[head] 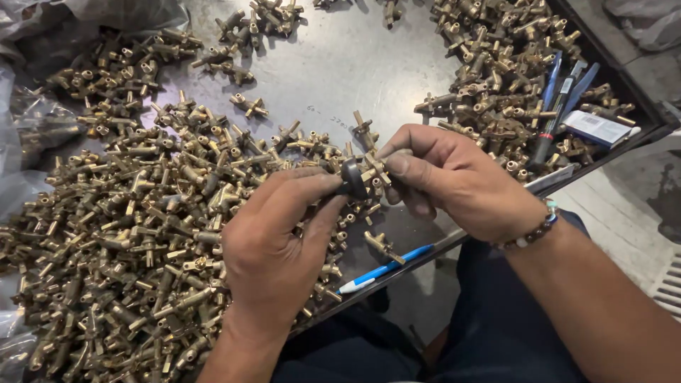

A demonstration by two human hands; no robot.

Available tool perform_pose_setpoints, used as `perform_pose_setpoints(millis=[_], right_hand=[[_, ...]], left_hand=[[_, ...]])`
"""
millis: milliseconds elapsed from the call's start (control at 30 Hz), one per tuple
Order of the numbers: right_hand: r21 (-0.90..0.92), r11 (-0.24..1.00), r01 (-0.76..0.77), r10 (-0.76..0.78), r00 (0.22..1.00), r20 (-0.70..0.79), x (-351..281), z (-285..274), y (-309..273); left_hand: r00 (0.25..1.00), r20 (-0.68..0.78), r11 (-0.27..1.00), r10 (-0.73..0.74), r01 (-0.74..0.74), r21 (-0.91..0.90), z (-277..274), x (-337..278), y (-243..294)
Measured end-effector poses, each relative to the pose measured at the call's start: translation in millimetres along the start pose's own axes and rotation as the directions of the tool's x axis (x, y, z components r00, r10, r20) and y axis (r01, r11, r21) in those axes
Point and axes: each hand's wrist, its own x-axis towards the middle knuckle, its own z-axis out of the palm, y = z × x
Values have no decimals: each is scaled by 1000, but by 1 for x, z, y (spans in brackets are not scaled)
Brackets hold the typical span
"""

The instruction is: The person assembles black plastic handles onto brass valve bodies at a workbench.

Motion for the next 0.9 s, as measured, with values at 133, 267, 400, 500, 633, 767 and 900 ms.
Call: perform_pose_setpoints(millis=[133,267,400,500,633,767,900], right_hand=[[73,997,-15,16,1000,-19,1,3,0],[-10,999,33,-33,999,30,1,6,-2],[-127,952,279,-265,957,119,-1,5,-1],[-329,871,364,-337,931,137,0,9,1],[-394,902,179,-193,981,4,3,13,1],[-138,986,-98,94,995,-39,4,13,9],[-137,981,-138,131,990,-59,9,22,16]], left_hand=[[999,-7,999,34,-34,17,2,0,-1],[998,17,998,67,-67,-5,3,1,-5],[762,302,497,-572,616,-611,5,1,-16],[688,374,408,-621,692,-596,3,1,-21],[779,312,573,-544,616,-541,1,-4,-15],[997,42,998,-61,62,-12,-6,-7,-1],[999,38,997,-8,5,76,-17,-10,-3]])
